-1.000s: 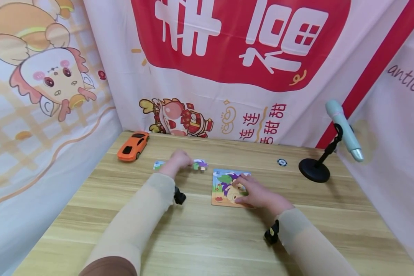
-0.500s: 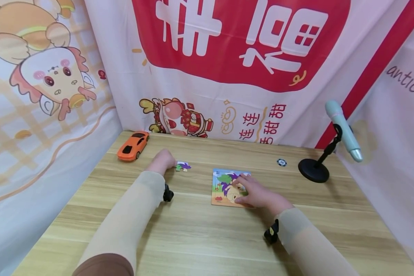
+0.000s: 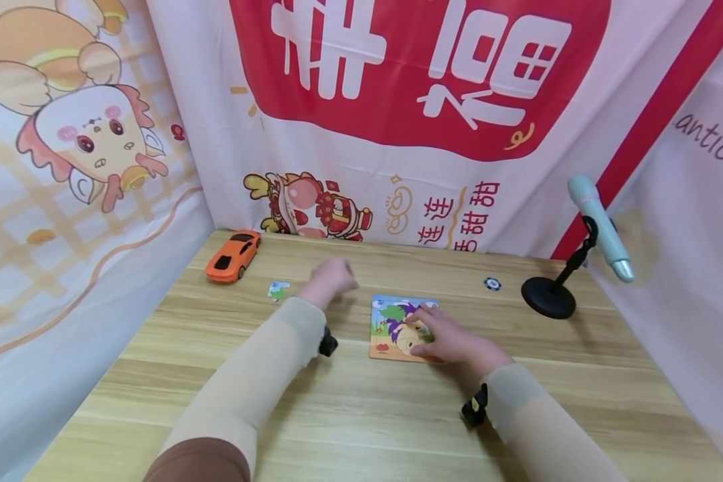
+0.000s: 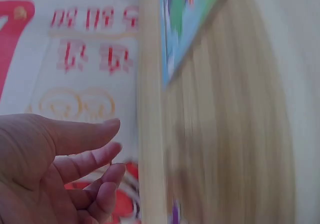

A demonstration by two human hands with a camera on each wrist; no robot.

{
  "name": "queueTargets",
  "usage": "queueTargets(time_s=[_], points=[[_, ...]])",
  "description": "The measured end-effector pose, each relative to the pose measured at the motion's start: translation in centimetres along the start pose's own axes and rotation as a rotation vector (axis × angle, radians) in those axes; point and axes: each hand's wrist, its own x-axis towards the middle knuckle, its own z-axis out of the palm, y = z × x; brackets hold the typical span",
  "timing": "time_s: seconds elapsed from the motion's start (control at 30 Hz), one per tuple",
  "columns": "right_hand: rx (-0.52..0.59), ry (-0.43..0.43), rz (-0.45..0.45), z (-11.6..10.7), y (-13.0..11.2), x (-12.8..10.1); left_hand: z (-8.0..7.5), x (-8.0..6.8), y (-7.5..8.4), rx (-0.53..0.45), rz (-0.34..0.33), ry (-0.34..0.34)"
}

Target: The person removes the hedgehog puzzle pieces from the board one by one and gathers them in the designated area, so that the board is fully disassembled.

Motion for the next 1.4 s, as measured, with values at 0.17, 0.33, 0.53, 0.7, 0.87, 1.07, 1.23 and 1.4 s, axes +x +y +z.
queueTargets(time_s=[0.17, 0.33, 0.53, 0.7, 0.87, 1.07, 1.23, 1.4], points=[[-0.006, 0.012, -0.038, 0.0, 0.3, 0.0, 4.4, -0.6, 4.5, -0.069, 0.126, -0.108], [0.035, 0.071, -0.077, 0.1, 0.3, 0.0, 7.7, -1.1, 7.4, -0.018, 0.190, -0.144], [0.111, 0.110, -0.063, 0.0, 0.3, 0.0, 9.3, -1.2, 8.3, 0.034, 0.153, -0.103], [0.087, 0.112, 0.014, -0.3, 1.7, -0.3, 9.8, -1.0, 8.4, 0.039, 0.150, -0.110], [0.033, 0.079, 0.099, -0.7, 2.7, -0.7, 10.5, -0.6, 8.5, 0.036, 0.138, -0.134], [-0.019, 0.067, 0.107, -0.8, 2.8, -0.8, 11.1, 0.0, 8.5, 0.050, 0.122, -0.140], [-0.038, 0.093, 0.088, -0.7, 2.3, -1.2, 11.2, 0.1, 8.5, 0.050, 0.127, -0.143], [-0.156, 0.125, 0.008, -0.7, 1.0, -2.4, 11.2, 0.1, 8.3, 0.022, 0.148, -0.149]])
